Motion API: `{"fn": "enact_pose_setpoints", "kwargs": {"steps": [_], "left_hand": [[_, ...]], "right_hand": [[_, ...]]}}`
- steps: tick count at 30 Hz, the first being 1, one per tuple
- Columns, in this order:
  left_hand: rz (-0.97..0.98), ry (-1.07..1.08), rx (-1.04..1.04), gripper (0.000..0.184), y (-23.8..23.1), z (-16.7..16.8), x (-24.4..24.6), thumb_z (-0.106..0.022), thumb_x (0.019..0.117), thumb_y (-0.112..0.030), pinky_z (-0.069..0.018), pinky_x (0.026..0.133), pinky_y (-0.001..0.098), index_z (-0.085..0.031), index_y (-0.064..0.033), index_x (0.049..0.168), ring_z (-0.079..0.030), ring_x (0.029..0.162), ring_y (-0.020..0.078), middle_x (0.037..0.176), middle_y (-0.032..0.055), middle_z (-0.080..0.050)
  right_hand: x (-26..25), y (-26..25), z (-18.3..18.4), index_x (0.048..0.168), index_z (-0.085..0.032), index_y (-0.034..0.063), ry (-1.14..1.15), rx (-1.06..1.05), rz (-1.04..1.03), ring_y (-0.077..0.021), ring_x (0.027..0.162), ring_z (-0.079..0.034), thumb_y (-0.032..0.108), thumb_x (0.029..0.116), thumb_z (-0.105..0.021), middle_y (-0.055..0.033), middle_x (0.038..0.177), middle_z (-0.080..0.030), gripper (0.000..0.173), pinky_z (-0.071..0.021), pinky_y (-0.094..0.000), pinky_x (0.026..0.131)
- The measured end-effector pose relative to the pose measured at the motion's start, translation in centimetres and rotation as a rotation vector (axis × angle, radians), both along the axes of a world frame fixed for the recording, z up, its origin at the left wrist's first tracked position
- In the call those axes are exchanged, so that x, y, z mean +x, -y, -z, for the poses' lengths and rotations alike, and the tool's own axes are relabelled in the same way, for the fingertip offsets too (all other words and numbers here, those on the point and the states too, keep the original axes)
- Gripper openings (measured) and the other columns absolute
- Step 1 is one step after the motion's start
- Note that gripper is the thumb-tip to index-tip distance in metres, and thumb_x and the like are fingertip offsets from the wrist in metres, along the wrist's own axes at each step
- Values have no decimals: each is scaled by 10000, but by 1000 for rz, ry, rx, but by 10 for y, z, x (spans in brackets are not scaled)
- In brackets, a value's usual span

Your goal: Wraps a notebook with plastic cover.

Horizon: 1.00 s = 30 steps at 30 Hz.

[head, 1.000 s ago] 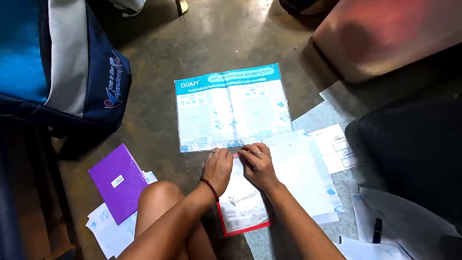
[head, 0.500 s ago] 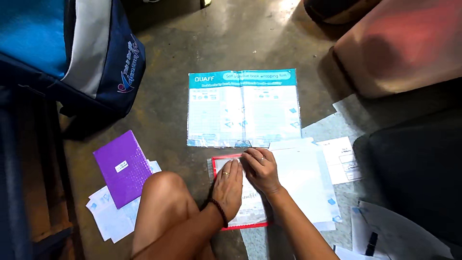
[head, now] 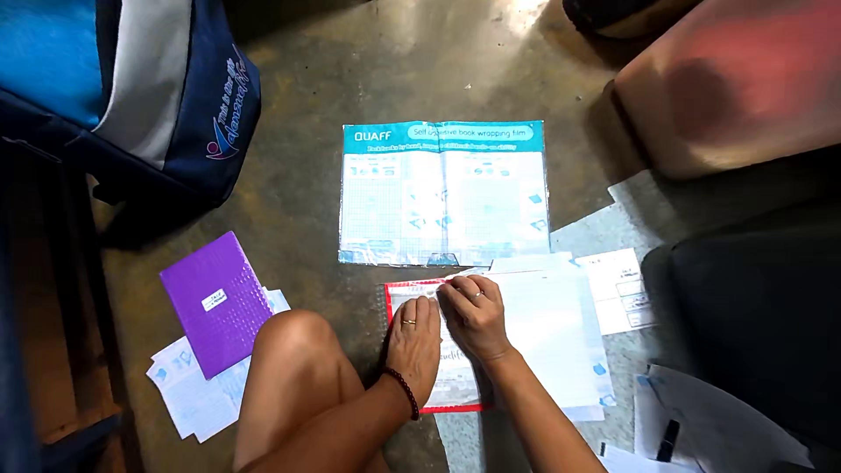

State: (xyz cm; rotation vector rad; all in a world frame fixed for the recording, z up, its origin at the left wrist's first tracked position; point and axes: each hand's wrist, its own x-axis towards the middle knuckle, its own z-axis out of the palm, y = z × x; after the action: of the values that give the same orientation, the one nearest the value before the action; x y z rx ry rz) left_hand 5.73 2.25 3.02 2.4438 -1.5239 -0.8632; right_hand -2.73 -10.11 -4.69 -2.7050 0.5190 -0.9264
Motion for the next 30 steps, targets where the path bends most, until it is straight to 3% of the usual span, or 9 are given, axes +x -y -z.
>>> {"fn": "enact_pose_setpoints", "kwargs": {"steps": [4, 6, 7, 10, 15, 26, 30], "left_hand": [[-27, 110, -126, 420, -3, 0, -3, -703, 942, -176, -453, 1076, 455, -636, 13, 1311, -559, 1296, 399, 1374, 230, -592], [-37, 178, -228, 453, -5, 5, -4, -762, 880, -184, -449, 1075, 491, -668, 8, 1279, -582, 1279, 406, 1365, 230, -614], [-29, 181, -231, 524, -6, 5, -3, -763, 880, -200, -398, 1126, 526, -633, 14, 1341, -538, 1347, 412, 1435, 237, -573], [22, 148, -126, 765, -3, 2, 2, -701, 935, -249, -196, 1218, 597, -366, 35, 1561, -295, 1532, 379, 1643, 237, -304], [51, 37, 19, 785, -1, 4, 8, -586, 1015, -298, -87, 1248, 569, -204, 49, 1607, -118, 1590, 288, 1704, 198, -132], [25, -2, 83, 785, 4, -3, 12, -616, 1002, -302, -100, 1254, 553, -243, 43, 1600, -156, 1583, 301, 1689, 207, -193], [25, -36, 142, 784, 8, -8, 16, -594, 1020, -307, -59, 1260, 545, -213, 51, 1604, -133, 1588, 294, 1688, 204, -204]], "right_hand": [[-1, 2, 1, 934, -783, 68, 0, -3, -16, -313, 925, -675, 120, 951, -580, -142, 944, -747, 210, -500, -391, 898], [0, 1, 0, 937, -783, 68, -4, 4, -17, -315, 934, -675, 125, 954, -578, -141, 948, -748, 213, -498, -395, 900], [0, 1, 0, 937, -782, 69, -3, 7, -16, -315, 936, -673, 127, 955, -579, -140, 947, -747, 212, -496, -394, 899], [0, 1, 0, 933, -779, 75, 0, 6, -16, -303, 934, -666, 124, 961, -581, -134, 945, -744, 206, -489, -385, 899], [0, 2, 0, 938, -780, 79, -4, 2, -13, -301, 943, -666, 108, 951, -570, -129, 950, -748, 213, -484, -371, 911], [0, 2, 0, 936, -781, 73, -12, -2, -17, -307, 937, -672, 94, 935, -568, -132, 948, -750, 214, -491, -381, 913], [0, 2, 0, 939, -782, 67, -13, 2, -19, -323, 941, -678, 99, 940, -556, -141, 961, -753, 229, -500, -396, 903]]}}
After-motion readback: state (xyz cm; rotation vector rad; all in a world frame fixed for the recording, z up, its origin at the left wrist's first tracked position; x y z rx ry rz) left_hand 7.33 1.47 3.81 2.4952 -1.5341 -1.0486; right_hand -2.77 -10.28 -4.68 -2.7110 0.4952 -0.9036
